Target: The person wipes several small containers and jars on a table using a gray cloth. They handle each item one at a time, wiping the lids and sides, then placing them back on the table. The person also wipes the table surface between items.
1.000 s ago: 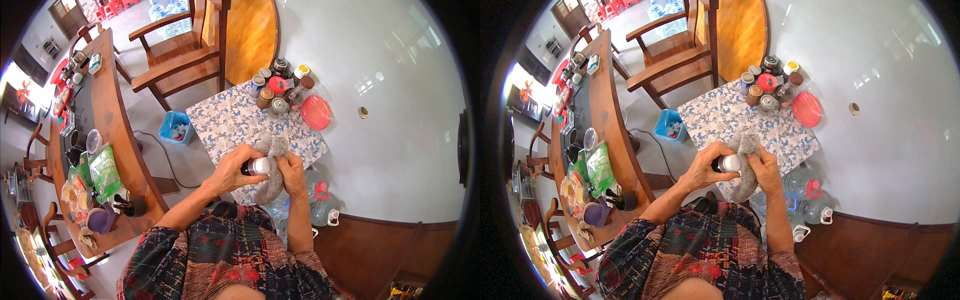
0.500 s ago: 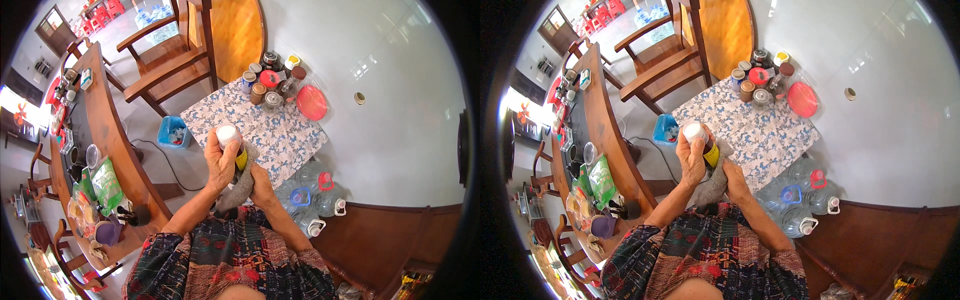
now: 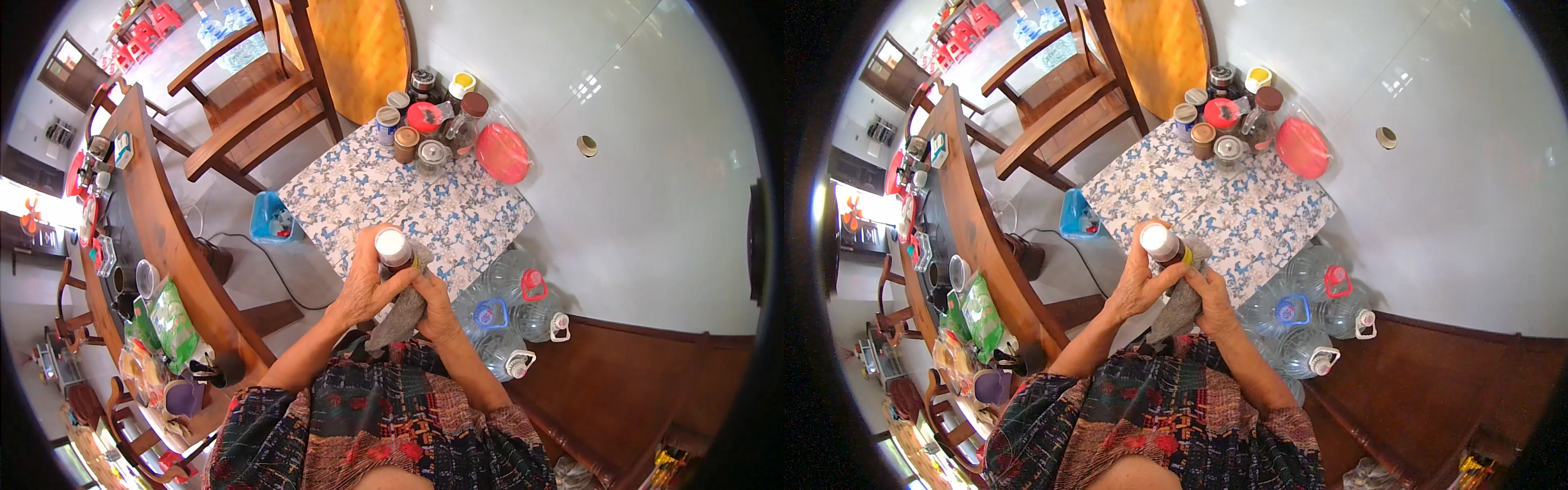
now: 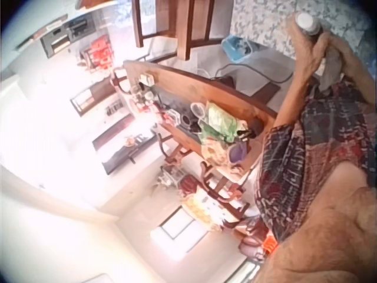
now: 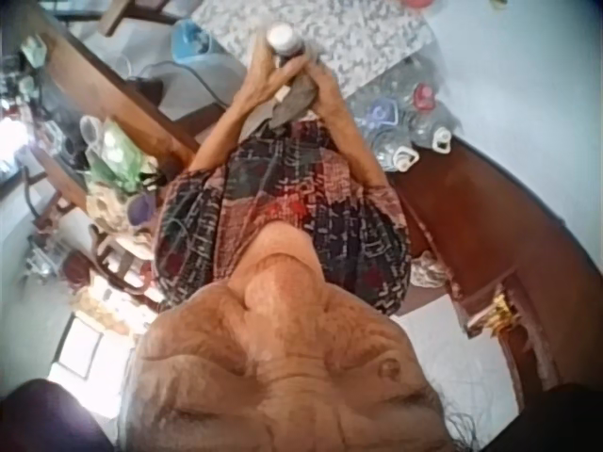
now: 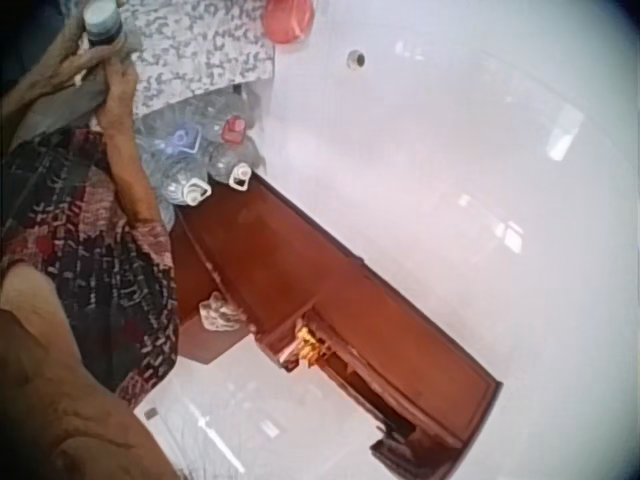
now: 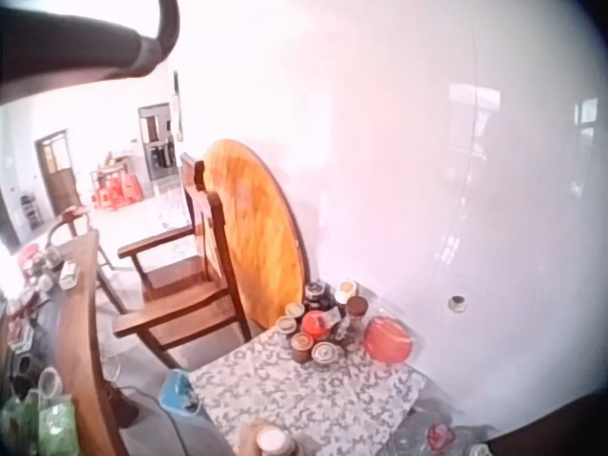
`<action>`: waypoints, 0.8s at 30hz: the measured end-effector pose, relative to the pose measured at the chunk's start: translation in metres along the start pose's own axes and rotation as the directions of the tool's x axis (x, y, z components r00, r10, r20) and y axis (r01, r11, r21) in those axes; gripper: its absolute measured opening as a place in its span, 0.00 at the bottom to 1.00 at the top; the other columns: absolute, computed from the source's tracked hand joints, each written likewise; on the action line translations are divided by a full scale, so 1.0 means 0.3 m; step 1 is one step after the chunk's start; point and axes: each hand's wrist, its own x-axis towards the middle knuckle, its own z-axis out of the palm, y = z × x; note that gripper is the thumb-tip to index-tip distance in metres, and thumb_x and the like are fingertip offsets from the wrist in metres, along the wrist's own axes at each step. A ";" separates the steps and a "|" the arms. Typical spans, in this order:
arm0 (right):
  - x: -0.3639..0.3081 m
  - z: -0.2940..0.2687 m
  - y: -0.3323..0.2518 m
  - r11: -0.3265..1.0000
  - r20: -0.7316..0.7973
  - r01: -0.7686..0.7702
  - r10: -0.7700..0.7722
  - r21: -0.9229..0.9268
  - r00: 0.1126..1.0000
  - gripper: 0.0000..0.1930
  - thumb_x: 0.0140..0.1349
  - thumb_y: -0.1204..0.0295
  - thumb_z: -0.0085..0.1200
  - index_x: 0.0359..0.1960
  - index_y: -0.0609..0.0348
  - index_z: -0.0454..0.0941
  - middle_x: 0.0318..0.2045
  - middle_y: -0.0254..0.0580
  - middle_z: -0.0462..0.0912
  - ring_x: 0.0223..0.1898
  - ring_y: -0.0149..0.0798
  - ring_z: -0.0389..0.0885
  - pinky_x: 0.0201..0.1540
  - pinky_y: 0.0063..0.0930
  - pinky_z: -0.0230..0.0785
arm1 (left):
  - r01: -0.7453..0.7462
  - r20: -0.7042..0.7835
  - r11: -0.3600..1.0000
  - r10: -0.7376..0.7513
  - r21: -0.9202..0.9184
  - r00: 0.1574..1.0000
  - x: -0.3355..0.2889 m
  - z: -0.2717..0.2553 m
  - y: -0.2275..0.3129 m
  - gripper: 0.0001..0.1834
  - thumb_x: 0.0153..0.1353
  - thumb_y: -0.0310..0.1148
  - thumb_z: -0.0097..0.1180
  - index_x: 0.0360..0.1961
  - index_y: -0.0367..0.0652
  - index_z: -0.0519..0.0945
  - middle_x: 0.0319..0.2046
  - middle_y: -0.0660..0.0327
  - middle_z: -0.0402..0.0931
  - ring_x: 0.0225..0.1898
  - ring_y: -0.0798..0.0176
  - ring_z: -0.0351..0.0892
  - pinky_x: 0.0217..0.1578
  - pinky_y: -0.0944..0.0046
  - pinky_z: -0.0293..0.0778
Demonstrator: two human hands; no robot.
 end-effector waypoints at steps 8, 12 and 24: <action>0.095 -0.096 -0.033 0.998 -0.178 -0.037 0.046 0.055 0.983 0.17 0.63 0.66 0.53 0.50 0.62 0.70 0.43 0.37 0.77 0.41 0.30 0.78 0.42 0.27 0.73 | 0.186 -0.054 0.982 -0.185 0.017 0.981 0.080 0.115 -0.125 0.36 0.51 0.27 0.65 0.59 0.40 0.60 0.47 0.57 0.69 0.45 0.64 0.74 0.38 0.66 0.75; 0.106 -0.198 -0.041 0.964 -0.215 -0.172 0.128 -0.201 0.968 0.16 0.62 0.66 0.55 0.47 0.63 0.73 0.37 0.35 0.79 0.36 0.28 0.77 0.37 0.25 0.70 | 0.288 -0.047 0.956 -0.291 -0.060 0.956 0.139 0.163 -0.228 0.35 0.51 0.28 0.64 0.59 0.39 0.61 0.49 0.52 0.64 0.45 0.57 0.72 0.35 0.66 0.76; 0.060 -0.470 -0.104 0.922 -0.407 -0.187 0.036 -0.338 0.913 0.19 0.58 0.66 0.57 0.48 0.67 0.74 0.42 0.39 0.78 0.39 0.31 0.75 0.43 0.27 0.68 | 0.366 -0.333 0.930 -0.355 -0.031 0.874 0.331 0.375 -0.723 0.33 0.51 0.27 0.65 0.56 0.41 0.62 0.48 0.52 0.66 0.45 0.58 0.72 0.35 0.65 0.73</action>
